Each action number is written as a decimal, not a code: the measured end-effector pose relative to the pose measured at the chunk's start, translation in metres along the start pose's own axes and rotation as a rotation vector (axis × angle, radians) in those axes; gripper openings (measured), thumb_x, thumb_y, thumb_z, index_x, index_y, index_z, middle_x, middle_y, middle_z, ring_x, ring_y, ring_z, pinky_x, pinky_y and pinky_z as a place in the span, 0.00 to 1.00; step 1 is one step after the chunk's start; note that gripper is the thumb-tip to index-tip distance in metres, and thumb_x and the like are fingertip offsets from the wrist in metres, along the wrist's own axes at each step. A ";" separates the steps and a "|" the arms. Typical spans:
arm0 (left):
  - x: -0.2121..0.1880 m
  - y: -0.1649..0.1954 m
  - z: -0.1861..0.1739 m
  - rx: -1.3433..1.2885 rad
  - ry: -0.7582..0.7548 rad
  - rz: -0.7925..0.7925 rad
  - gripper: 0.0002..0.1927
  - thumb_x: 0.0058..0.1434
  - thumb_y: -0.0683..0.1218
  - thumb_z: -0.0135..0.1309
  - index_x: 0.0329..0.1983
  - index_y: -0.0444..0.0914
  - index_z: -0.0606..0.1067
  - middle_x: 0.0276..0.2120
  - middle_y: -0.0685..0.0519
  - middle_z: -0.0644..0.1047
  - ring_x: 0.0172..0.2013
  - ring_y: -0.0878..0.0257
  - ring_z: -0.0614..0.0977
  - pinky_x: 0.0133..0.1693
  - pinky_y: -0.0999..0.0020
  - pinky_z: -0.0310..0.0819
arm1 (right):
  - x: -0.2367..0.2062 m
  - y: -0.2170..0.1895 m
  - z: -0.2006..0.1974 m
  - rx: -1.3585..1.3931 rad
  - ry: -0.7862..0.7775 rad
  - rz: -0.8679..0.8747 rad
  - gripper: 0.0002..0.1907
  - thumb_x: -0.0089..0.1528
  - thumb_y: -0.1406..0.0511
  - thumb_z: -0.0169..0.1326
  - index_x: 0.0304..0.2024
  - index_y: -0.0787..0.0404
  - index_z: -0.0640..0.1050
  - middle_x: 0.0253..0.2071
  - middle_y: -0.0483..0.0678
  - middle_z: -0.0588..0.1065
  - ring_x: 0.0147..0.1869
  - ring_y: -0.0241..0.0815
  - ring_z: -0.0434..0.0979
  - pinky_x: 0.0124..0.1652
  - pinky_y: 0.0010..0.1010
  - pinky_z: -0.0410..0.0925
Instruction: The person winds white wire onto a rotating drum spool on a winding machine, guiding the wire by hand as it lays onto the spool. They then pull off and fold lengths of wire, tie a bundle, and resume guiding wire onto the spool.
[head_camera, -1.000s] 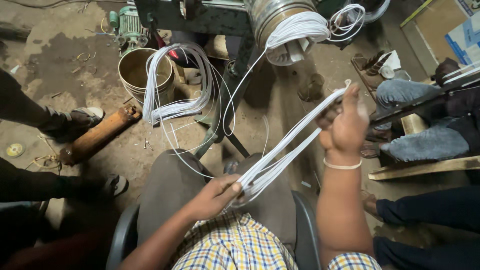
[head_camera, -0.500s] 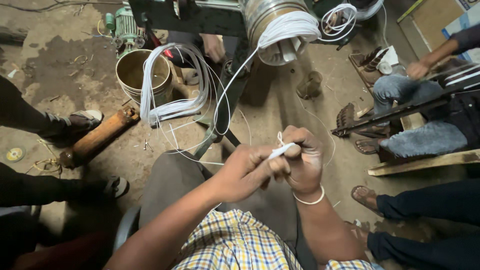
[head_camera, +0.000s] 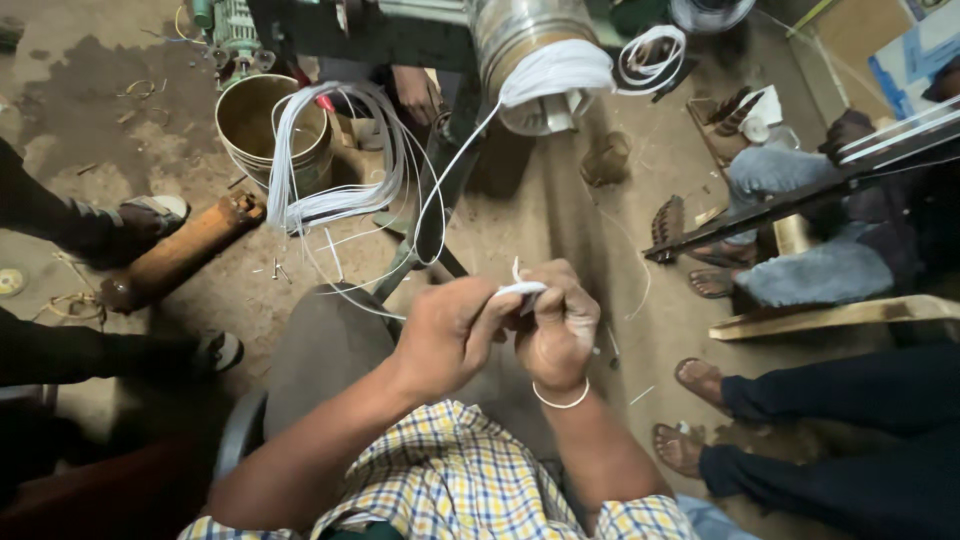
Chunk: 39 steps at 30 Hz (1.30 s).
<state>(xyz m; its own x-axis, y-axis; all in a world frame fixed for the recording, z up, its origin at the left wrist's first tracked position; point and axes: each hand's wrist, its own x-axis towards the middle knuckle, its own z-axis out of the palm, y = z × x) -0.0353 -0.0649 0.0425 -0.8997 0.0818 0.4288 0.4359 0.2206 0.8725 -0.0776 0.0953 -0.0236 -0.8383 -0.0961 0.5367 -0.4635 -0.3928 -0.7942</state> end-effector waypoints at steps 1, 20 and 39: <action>-0.001 0.003 -0.004 0.028 -0.008 0.009 0.10 0.72 0.44 0.51 0.36 0.34 0.78 0.24 0.50 0.77 0.25 0.64 0.82 0.28 0.70 0.74 | 0.000 -0.003 -0.004 -0.064 -0.013 -0.033 0.17 0.73 0.58 0.54 0.46 0.68 0.80 0.36 0.46 0.72 0.35 0.33 0.70 0.35 0.24 0.63; -0.016 0.013 -0.018 -0.001 -0.030 0.061 0.06 0.68 0.43 0.54 0.42 0.35 0.78 0.29 0.47 0.77 0.27 0.56 0.81 0.30 0.65 0.74 | -0.003 -0.022 0.010 -0.095 -0.041 -0.112 0.12 0.68 0.61 0.59 0.45 0.64 0.78 0.43 0.52 0.75 0.48 0.42 0.74 0.47 0.31 0.70; -0.015 0.029 -0.040 -0.101 -0.398 -0.059 0.09 0.68 0.41 0.49 0.34 0.35 0.78 0.26 0.51 0.81 0.28 0.59 0.85 0.34 0.66 0.77 | 0.009 -0.065 -0.021 -0.181 -0.496 0.254 0.02 0.63 0.72 0.56 0.38 0.67 0.77 0.38 0.53 0.78 0.40 0.46 0.79 0.43 0.32 0.72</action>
<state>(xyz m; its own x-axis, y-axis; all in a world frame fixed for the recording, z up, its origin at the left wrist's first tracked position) -0.0077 -0.0983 0.0708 -0.8532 0.4457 0.2708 0.3656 0.1409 0.9201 -0.0607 0.1395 0.0267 -0.7153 -0.6003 0.3578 -0.3441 -0.1431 -0.9280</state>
